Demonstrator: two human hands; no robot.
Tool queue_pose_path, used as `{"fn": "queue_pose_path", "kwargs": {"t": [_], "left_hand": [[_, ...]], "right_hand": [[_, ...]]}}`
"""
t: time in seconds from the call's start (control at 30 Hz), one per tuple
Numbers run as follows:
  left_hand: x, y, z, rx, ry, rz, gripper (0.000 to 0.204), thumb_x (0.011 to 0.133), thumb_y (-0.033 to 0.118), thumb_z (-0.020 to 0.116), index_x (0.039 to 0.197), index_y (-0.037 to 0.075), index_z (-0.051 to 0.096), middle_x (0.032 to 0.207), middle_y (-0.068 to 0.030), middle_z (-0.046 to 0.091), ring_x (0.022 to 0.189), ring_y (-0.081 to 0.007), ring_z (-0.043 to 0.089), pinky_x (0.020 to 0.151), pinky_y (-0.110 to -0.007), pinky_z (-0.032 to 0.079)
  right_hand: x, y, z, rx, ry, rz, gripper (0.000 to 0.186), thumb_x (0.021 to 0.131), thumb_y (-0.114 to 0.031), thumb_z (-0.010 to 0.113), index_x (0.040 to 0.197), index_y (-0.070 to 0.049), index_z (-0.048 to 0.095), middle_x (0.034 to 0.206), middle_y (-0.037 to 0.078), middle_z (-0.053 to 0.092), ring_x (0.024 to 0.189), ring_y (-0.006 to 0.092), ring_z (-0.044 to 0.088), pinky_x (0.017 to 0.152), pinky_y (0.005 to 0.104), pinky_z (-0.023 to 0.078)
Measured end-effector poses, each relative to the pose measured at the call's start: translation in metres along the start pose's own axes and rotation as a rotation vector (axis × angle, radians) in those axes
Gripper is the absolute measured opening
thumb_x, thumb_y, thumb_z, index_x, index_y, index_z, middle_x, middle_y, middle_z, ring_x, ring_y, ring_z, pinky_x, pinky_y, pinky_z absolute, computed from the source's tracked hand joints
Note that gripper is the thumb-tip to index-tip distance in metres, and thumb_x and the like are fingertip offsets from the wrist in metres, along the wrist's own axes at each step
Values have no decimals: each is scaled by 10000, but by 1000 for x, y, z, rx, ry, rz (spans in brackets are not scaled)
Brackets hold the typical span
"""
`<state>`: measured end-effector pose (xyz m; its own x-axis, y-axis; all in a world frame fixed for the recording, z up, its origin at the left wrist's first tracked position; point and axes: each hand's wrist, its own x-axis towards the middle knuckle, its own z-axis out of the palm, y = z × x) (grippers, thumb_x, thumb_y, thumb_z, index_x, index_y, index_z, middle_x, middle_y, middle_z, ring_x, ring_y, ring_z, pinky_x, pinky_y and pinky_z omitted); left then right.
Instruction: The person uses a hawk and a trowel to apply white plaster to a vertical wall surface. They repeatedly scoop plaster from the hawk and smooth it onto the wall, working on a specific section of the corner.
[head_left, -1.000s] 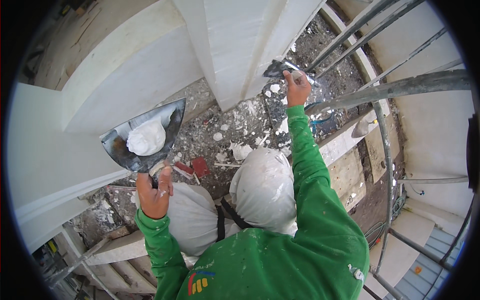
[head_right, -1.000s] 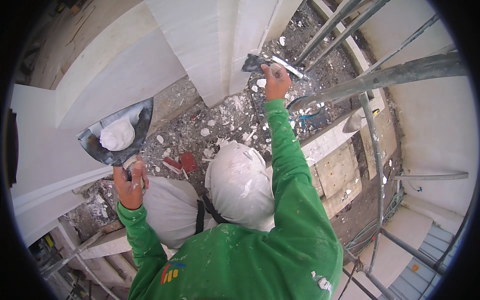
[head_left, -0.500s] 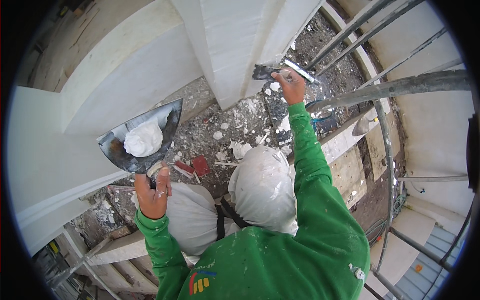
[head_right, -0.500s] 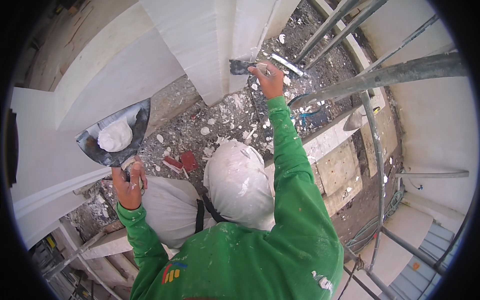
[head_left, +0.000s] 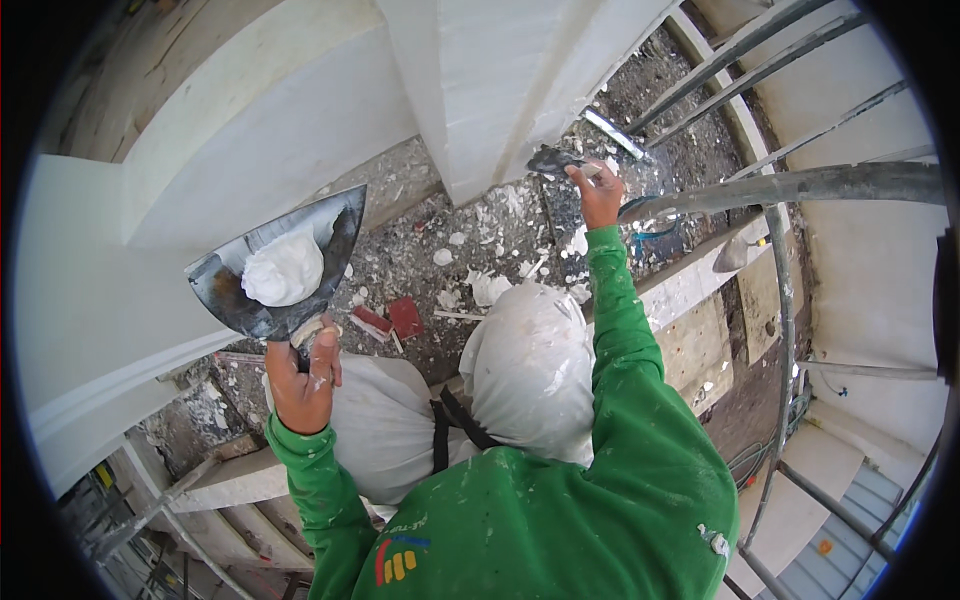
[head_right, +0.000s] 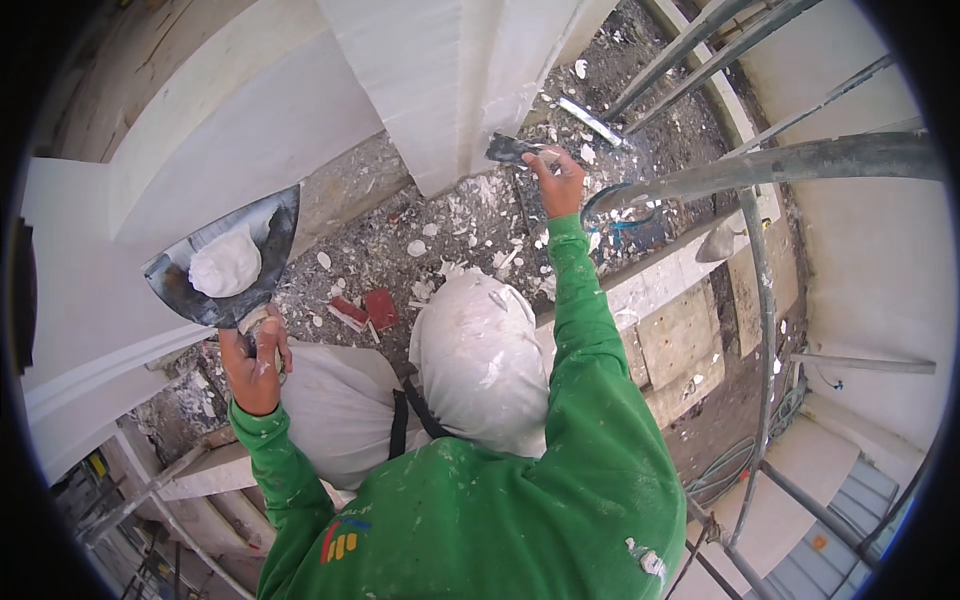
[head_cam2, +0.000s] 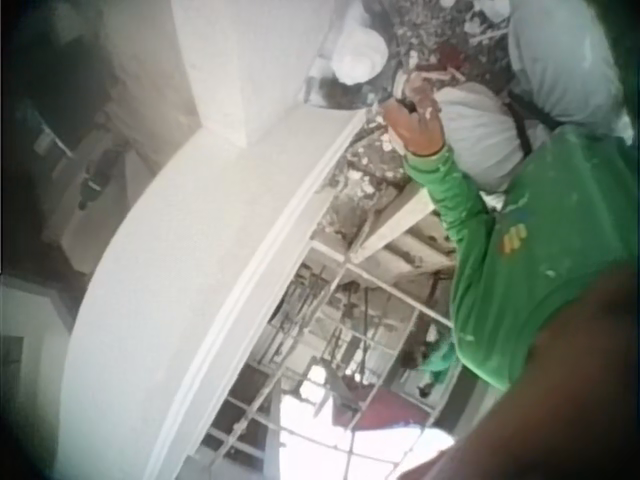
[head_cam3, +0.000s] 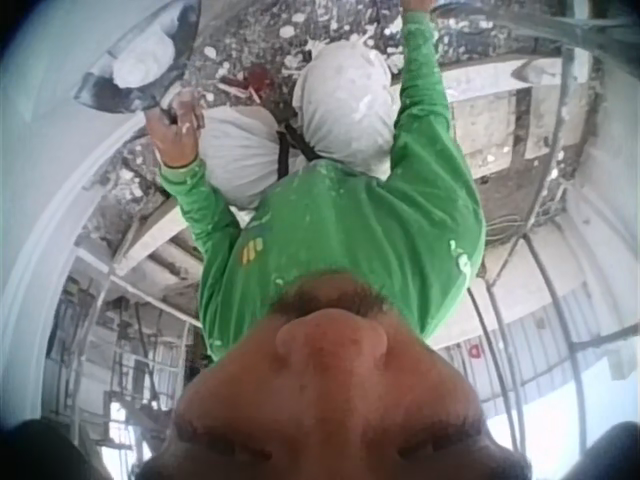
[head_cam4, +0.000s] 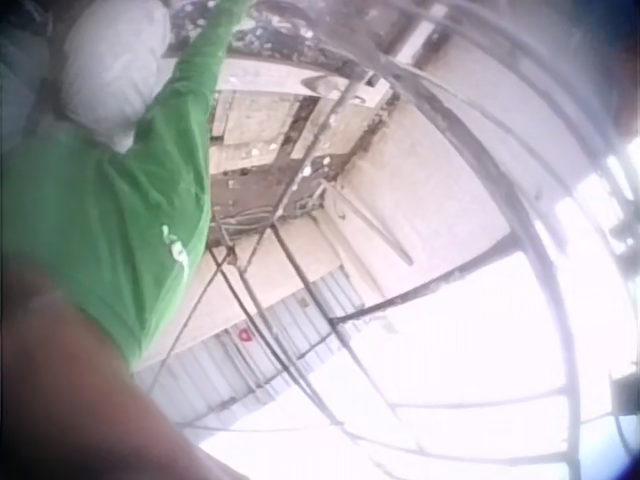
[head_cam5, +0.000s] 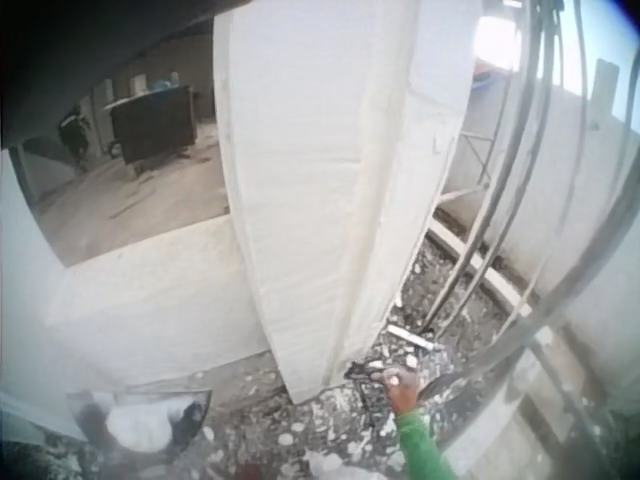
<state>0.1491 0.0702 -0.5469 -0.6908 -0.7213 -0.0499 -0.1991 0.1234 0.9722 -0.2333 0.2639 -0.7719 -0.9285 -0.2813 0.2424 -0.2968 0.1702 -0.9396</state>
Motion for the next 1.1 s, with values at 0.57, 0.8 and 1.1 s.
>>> {"fn": "queue_pose_path", "kwargs": {"t": [0.57,0.8,1.1], "left_hand": [[-5,-3,-5,42,-3,29,259,945,128,507,1150,-19,447,861,-91,546,567,-93,467,421,-213,393],[-4,-6,-6,44,-19,19,244,940,102,517,1143,-22,466,899,-88,571,546,-82,465,437,-215,386],[-5,-4,-6,69,-17,13,252,945,149,519,1130,-12,461,874,-91,550,561,-90,471,429,-213,394]], "right_hand": [[-19,24,11,156,176,76,216,751,-136,777,835,12,642,774,0,610,716,85,527,674,231,436],[-8,13,20,-44,-117,29,219,748,-164,777,842,-3,662,749,-10,605,686,68,507,645,229,424],[32,42,13,244,193,54,196,755,-88,764,873,9,641,752,-6,619,677,63,533,617,214,433]]}}
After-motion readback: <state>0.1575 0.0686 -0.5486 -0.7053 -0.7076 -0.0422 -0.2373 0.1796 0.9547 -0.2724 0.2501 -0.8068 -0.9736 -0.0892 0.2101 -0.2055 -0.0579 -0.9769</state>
